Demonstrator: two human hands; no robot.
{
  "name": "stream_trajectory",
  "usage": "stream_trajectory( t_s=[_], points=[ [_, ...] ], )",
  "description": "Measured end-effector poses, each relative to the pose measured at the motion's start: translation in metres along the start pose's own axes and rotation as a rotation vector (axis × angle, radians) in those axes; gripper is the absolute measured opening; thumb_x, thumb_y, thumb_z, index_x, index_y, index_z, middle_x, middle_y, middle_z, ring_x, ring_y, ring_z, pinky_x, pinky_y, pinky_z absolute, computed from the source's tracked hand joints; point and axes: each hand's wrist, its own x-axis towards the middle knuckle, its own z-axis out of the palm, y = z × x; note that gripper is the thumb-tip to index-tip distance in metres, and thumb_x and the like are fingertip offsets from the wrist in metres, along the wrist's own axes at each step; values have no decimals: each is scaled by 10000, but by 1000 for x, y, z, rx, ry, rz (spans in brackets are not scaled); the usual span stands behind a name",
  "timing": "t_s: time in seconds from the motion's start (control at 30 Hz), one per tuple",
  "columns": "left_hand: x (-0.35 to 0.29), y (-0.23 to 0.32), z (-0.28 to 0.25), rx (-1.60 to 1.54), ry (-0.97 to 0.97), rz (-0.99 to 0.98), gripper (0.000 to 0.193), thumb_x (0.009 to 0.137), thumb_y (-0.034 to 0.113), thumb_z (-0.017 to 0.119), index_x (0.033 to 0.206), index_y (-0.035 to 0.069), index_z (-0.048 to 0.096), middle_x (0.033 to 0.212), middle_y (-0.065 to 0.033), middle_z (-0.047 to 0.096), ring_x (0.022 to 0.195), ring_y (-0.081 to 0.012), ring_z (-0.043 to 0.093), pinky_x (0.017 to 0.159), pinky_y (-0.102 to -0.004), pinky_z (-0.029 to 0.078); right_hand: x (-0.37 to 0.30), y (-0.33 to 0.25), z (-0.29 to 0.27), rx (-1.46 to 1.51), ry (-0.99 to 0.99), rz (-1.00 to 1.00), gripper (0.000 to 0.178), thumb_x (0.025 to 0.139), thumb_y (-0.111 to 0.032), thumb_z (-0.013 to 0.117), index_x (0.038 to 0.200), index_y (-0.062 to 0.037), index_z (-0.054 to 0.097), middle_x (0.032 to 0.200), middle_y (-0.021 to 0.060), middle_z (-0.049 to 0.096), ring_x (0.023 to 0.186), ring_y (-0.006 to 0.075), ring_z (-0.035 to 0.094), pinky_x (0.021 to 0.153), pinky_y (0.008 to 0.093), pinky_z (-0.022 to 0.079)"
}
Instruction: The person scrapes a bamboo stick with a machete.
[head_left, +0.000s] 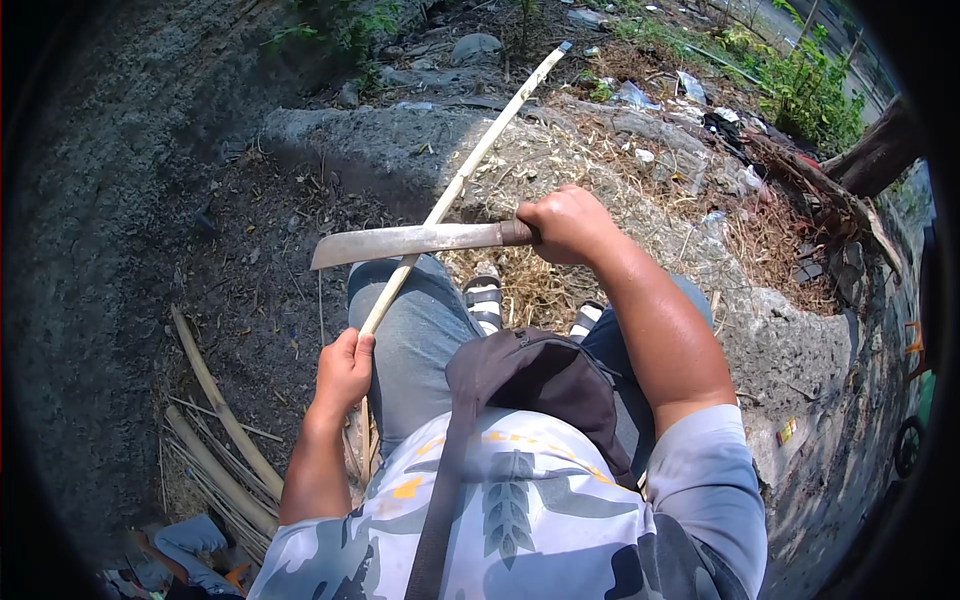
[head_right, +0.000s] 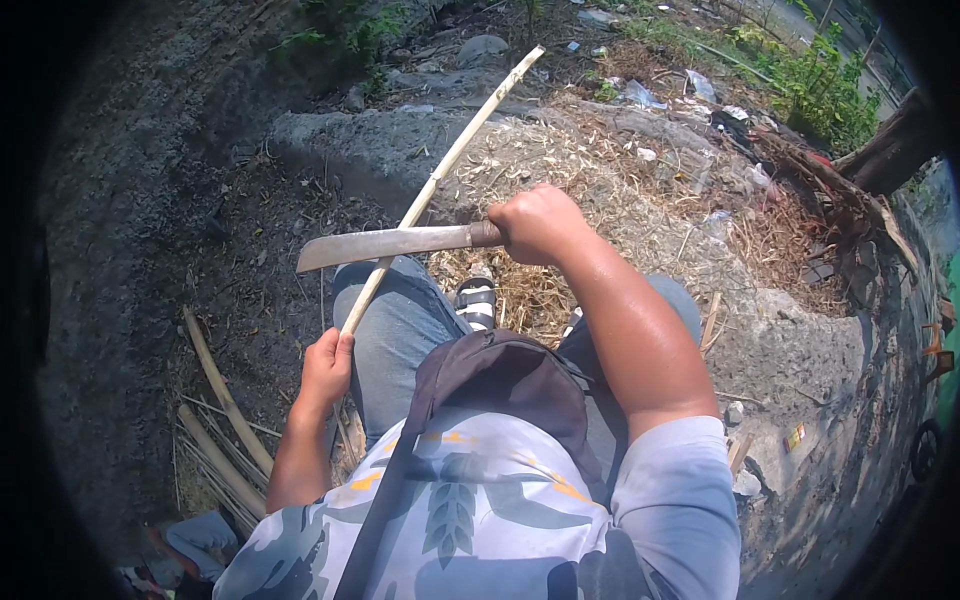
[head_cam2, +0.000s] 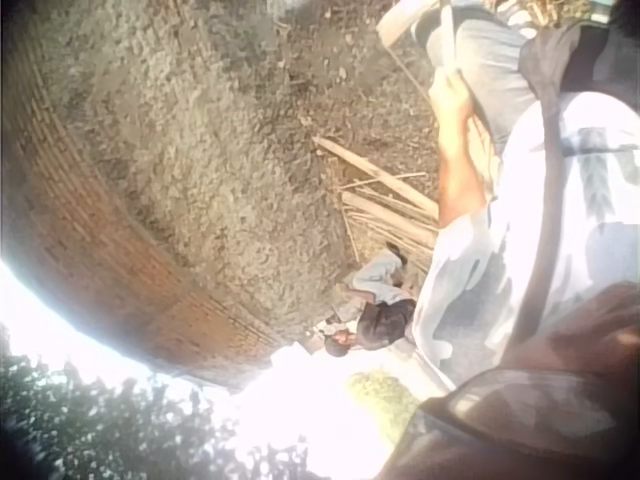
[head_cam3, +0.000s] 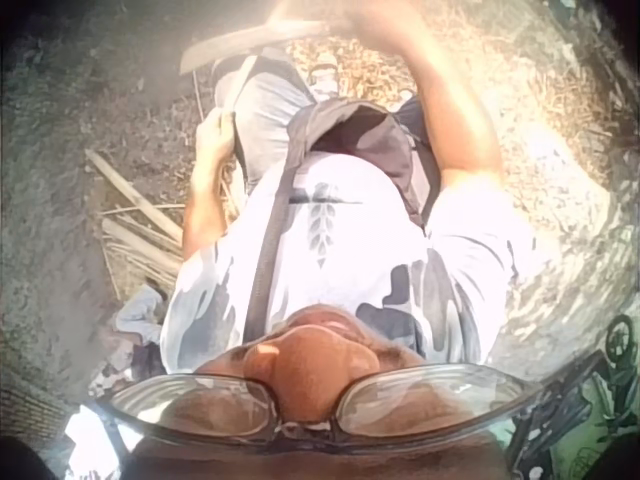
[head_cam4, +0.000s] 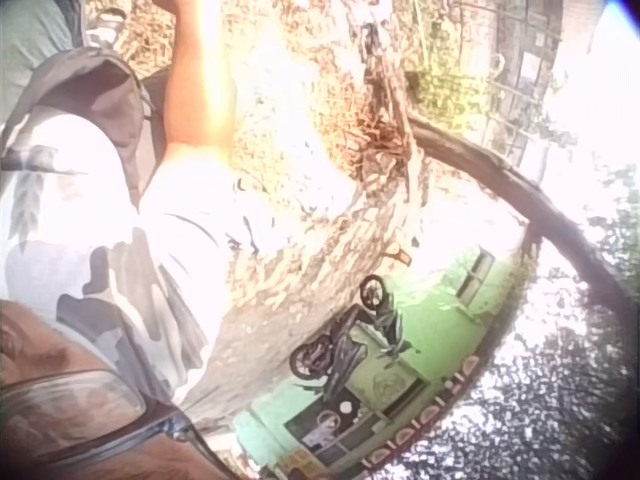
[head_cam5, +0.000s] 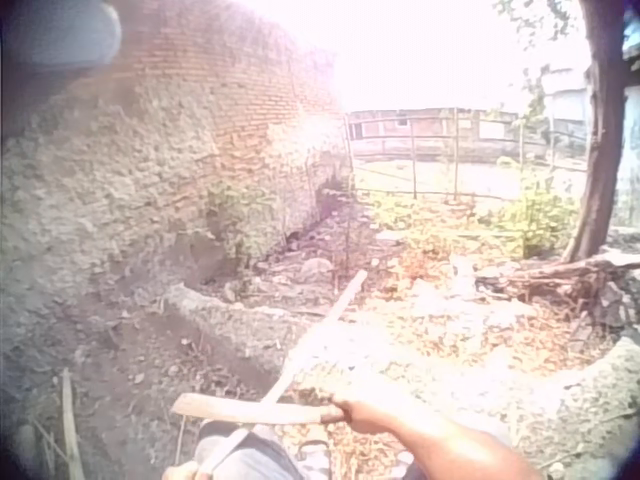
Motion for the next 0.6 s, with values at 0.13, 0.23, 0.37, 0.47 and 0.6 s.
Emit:
stream_trajectory(
  t_s=[0.13, 0.23, 0.37, 0.47, 0.6],
  points=[
    [0, -1, -2, 6, -21, -17, 396, 1042, 298, 589, 787, 9, 498, 604, -180, 500, 513, -286, 444, 521, -422, 390, 7, 28, 1, 224, -74, 306, 213, 750, -127, 643, 949, -159, 713, 922, 119, 736, 925, 346, 708, 829, 473, 555],
    [2, 5, -1, 23, -31, -1, 399, 1047, 303, 581, 791, 8, 495, 607, -178, 498, 520, -285, 446, 528, -425, 395, 5, 36, 15, 319, -125, 398, 250, 758, -140, 641, 995, -170, 718, 967, 131, 735, 968, 348, 702, 843, 478, 554],
    [-1, -1, -2, 12, -46, -30, 408, 1051, 314, 574, 797, 6, 489, 614, -179, 499, 527, -285, 449, 534, -425, 399, 0, 22, 0, 304, -81, 336, 250, 764, -147, 643, 1002, -158, 717, 986, 134, 733, 982, 344, 699, 847, 477, 554],
    [0, 2, -4, -4, -63, -55, 420, 1058, 326, 560, 802, 3, 482, 615, -174, 498, 530, -282, 442, 533, -425, 399, -3, 6, -8, 235, -96, 195, 214, 765, -149, 656, 968, -162, 722, 924, 124, 734, 927, 347, 709, 829, 472, 562],
    [3, 3, -3, 40, -80, -71, 421, 1061, 327, 557, 803, 4, 478, 611, -169, 493, 531, -269, 435, 531, -420, 397, 3, -1, -2, 57, -98, 53, 174, 752, -144, 680, 920, -162, 722, 872, 122, 732, 883, 349, 715, 805, 470, 567]
  ],
)
